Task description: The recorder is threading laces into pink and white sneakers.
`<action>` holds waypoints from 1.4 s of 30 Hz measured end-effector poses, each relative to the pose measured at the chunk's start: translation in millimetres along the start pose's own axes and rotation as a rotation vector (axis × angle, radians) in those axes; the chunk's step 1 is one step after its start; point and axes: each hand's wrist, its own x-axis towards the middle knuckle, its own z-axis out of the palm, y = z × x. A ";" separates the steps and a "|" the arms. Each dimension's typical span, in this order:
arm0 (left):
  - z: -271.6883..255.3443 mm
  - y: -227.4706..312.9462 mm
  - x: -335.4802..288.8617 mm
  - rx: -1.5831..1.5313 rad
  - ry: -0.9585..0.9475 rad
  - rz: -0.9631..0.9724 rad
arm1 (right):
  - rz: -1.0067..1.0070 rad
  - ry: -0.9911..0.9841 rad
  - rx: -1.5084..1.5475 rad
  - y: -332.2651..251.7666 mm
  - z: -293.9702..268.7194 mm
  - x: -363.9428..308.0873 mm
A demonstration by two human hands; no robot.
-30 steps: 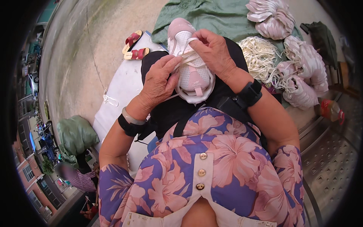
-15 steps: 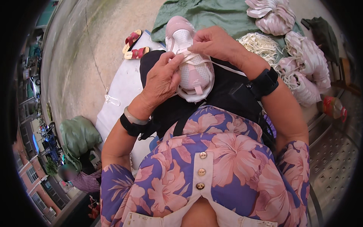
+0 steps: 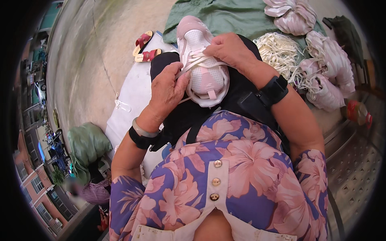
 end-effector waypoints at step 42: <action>-97.8 -37.9 -63.4 -0.810 -0.151 -0.465 | -0.136 0.025 -0.235 21.5 -19.3 -74.1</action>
